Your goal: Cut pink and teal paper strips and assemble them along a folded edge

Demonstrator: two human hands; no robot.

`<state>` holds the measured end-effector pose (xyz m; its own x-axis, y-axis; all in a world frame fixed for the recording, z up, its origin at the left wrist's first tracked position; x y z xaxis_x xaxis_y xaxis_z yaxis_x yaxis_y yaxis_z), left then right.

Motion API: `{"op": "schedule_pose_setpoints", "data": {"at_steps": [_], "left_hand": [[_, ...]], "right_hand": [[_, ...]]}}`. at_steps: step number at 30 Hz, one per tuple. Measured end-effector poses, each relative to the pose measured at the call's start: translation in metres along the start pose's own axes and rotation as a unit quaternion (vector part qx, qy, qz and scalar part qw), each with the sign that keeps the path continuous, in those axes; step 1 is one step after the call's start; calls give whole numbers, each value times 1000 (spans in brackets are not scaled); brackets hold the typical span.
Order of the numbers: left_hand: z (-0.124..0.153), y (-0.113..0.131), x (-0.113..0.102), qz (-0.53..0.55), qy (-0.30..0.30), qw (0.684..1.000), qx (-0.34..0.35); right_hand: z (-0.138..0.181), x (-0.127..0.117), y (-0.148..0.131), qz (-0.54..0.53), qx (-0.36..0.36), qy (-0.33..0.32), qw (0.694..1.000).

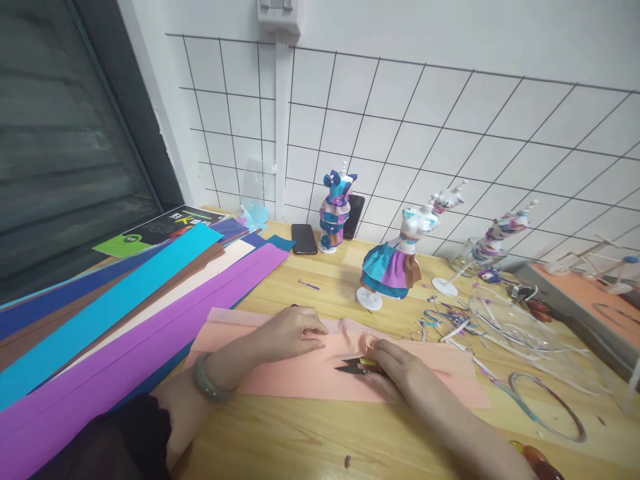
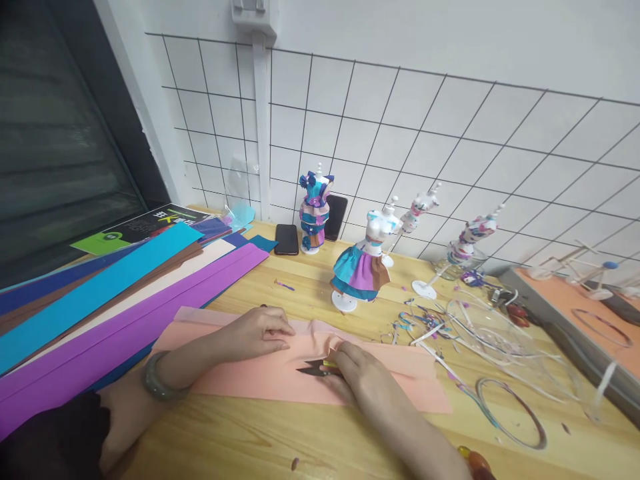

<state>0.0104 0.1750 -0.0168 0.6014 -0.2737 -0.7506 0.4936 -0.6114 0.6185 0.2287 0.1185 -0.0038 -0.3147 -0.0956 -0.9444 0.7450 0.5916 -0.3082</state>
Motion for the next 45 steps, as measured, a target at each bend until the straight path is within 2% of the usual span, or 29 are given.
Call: {"op": "schedule_pose_setpoints", "data": {"at_steps": [6, 18, 35, 45], "left_hand": [[1, -1, 0, 9, 1, 1000, -3], [-1, -1, -3, 28, 6, 1000, -3], [-1, -5, -1, 76, -3, 997, -16], [-2, -3, -2, 75, -7, 997, -26]], "right_hand": [[0, 3, 1, -20, -7, 22, 1000], [-7, -4, -2, -27, -22, 4, 999], [-14, 9, 6, -40, -22, 9, 999], [-17, 8, 2, -55, -13, -3, 998]]}}
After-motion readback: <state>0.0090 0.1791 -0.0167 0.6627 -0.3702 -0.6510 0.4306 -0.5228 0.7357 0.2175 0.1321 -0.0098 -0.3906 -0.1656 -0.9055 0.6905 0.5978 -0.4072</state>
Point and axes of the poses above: each hand's wrist, its own z-axis away from the middle knuckle, its own x-axis out of the palm, y = z × x, the point moved 3 cm from there along -z, towards the middle knuckle, and after that the axes turned 3 degrees about y, right-handed, at the moved point
